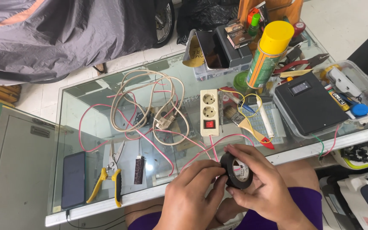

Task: The person twists two pink wires together, wraps the joint with black electrical tape, and cuts the tape with pliers. They then pick up a yellow wire and a white cylindrical object, briefly touching the wire to a power strip before setting them down.

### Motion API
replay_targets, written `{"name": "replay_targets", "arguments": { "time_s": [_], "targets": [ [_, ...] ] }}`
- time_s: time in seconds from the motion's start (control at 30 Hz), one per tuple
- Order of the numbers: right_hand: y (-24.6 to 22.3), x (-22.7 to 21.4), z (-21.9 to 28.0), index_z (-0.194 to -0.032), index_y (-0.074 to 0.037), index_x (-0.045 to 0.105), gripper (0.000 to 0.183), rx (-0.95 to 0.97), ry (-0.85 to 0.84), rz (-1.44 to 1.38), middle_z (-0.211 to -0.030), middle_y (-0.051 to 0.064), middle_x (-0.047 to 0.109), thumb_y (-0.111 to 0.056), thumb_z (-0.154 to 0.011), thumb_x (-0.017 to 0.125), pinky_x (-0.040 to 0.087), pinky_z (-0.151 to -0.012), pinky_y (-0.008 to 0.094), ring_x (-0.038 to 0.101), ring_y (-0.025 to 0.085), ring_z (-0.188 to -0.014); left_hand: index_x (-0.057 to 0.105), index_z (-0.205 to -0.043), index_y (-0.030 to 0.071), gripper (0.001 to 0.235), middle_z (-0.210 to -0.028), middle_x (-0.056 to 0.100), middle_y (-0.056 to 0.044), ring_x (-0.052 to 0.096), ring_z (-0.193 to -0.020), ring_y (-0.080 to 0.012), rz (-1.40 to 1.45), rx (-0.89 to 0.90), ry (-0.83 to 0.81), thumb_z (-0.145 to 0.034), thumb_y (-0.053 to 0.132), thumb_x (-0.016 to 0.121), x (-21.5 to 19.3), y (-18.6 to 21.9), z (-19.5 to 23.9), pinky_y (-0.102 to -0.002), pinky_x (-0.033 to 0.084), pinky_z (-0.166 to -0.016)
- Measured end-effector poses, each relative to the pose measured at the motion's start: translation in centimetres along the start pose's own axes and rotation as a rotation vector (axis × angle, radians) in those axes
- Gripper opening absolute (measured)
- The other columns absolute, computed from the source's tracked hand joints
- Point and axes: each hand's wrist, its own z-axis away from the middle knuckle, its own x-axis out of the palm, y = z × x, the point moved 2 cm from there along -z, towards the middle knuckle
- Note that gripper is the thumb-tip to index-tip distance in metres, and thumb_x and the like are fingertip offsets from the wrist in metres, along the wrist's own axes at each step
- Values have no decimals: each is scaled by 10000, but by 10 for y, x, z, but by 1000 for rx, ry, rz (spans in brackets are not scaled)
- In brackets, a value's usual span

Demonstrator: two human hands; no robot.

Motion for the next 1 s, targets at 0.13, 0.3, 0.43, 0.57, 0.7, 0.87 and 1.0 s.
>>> {"name": "replay_targets", "arguments": {
  "time_s": [0.13,0.3,0.43,0.57,0.7,0.87,1.0],
  "targets": [
    [-5,-7,0,-1415,-58,595,740,-59,25,267,-1401,129,606,-99,-724,856,466,-1130,348,608,235,-1334,695,-1054,47,110,-1071,734,-62,738,-920,-189,-31,74,-26,-948,69,677,6,0,-1,-301,604,-790],
    [-11,-6,2,-1412,-43,583,728,-125,55,405,-1396,143,614,-88,-730,836,516,-1082,333,640,237,-1301,646,-971,37,22,-1001,688,-83,688,-830,-220,-126,159,-34,-950,30,648,6,5,-7,-313,575,-763],
    [-11,-3,4,-1439,-12,542,819,-146,18,388,-1374,167,609,9,-663,803,537,-1057,334,641,252,-1268,601,-980,-13,72,-1036,640,-132,642,-822,-294,-182,191,-93,-910,7,600,9,0,-5,-354,536,-724],
    [-12,-2,4,-1430,-37,559,794,-142,16,367,-1331,138,630,2,-672,792,581,-954,291,691,199,-1084,567,-914,-4,105,-983,625,-136,618,-787,-299,-138,187,-75,-820,-51,576,14,-5,-5,-353,536,-719],
    [-11,-4,3,-1432,-48,572,756,-80,24,348,-1347,113,639,-111,-730,845,525,-1032,313,662,210,-1240,630,-921,76,125,-926,683,-56,692,-814,-186,178,-152,-97,-814,10,635,6,-17,-9,-292,641,-695],
    [-5,-9,3,-1444,-60,564,758,-44,43,338,-1374,99,637,-134,-749,856,498,-1083,329,640,210,-1286,717,-1149,109,220,-1142,691,-55,755,-890,-128,374,-363,-146,-942,116,645,1,-20,-3,-244,685,-640],
    [-3,-6,4,-1449,-68,565,758,-39,28,370,-1406,99,612,-142,-752,853,479,-1102,330,609,209,-1332,763,-1063,101,176,-1094,745,-40,765,-960,-171,297,-224,-70,-889,123,780,10,-17,3,-274,658,-816]
  ]
}}
